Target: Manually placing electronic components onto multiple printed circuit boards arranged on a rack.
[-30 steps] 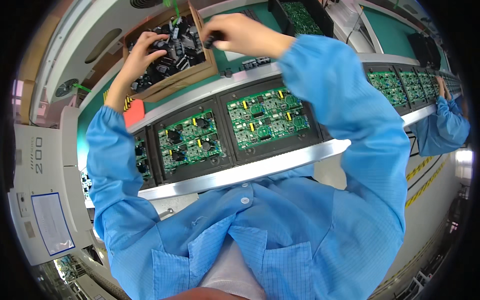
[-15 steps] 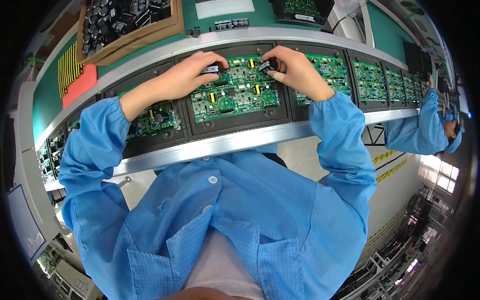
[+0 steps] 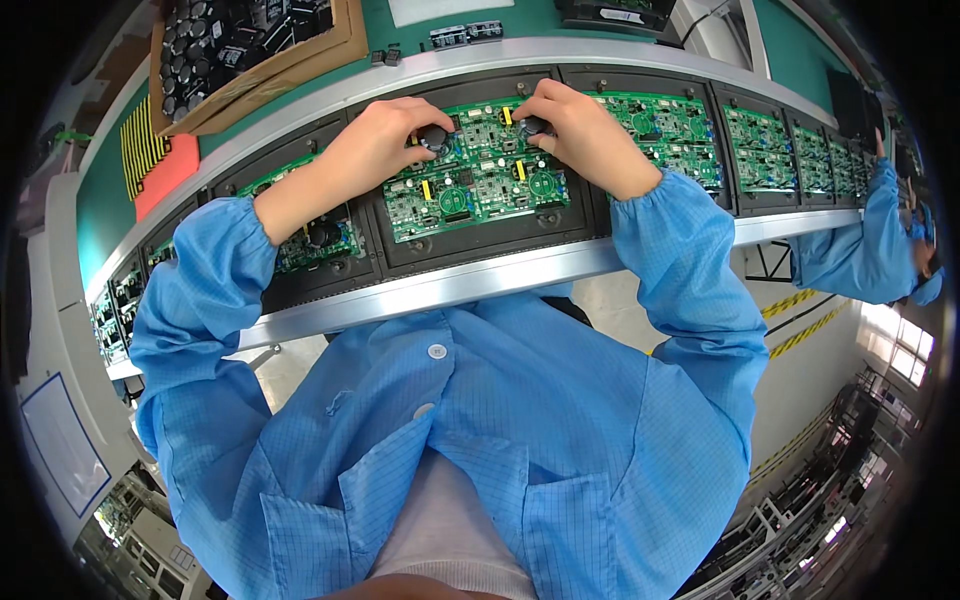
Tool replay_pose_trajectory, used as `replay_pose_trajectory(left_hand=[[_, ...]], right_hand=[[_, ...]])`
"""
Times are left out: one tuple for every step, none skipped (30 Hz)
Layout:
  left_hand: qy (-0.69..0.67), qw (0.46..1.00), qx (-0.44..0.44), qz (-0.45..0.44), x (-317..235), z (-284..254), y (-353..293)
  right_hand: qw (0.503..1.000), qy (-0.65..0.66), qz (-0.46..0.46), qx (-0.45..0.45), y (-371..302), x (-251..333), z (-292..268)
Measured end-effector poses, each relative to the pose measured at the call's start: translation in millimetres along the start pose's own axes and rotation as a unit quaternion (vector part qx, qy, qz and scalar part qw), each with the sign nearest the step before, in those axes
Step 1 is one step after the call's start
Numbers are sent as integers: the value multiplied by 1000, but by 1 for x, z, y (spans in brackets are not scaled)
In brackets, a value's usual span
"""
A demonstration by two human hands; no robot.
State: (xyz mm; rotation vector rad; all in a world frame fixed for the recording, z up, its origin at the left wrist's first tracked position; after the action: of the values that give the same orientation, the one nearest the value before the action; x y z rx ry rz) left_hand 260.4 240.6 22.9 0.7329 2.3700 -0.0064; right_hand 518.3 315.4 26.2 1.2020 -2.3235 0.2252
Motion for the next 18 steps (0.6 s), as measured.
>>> replay_pose_trajectory(left_hand=[[8,1000,3,14,2,0,1],[9,1000,3,12,3,0,2],[10,1000,8,12,4,0,3],[10,1000,14,11,4,-1,4],[13,1000,11,9,5,-2,6],[16,1000,14,15,6,-1,7],[17,999,18,24,5,0,9],[30,999,14,22,2,2,10],[34,999,11,11,1,6,10],[40,999,7,-3,-3,6,11],[45,999,10,-14,-6,7,11],[57,998,-14,-20,-4,11,6],[91,996,-14,-7,-7,12,4],[124,992,-14,6,-12,12,2],[139,990,3,17,-19,8,4],[144,989,-2,12,-18,6,4],[149,988,11,28,-16,6,5],[148,987,26,57,-19,9,12]], right_hand=[[1000,-14,13,3,0,1,0],[999,-28,25,5,2,1,-1],[999,-27,22,5,5,2,-4],[997,-76,-27,-18,10,6,-12],[989,-123,-77,-41,16,12,-21],[990,-111,-66,-61,25,18,-32],[990,-80,-74,-88,35,27,-44],[989,-49,-82,-115,46,37,-56],[981,-65,-121,-136,59,46,-66],[971,-80,-164,-156,75,58,-74],[972,-84,-174,-134,89,75,-82],[969,-82,-189,-135,108,96,-91],[960,-83,-227,-143,123,116,-97],[949,-83,-264,-150,133,131,-98],[948,-85,-269,-150,148,138,-93],[945,-116,-266,-148,171,139,-87],[943,-149,-259,-144,193,138,-79],[944,-158,-250,-145,207,130,-77]])
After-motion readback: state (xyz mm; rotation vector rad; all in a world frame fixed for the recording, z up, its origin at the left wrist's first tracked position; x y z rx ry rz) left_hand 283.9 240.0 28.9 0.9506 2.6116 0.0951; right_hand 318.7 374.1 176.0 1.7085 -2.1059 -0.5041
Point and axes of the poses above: each hand's wrist, its own y-axis towards the middle knuckle, its own z-axis out of the palm, x = y × z, the point moved 2 cm from there along y, towards the middle knuckle, and after that the axes turned 2 degrees about z, right-handed, at the moved point
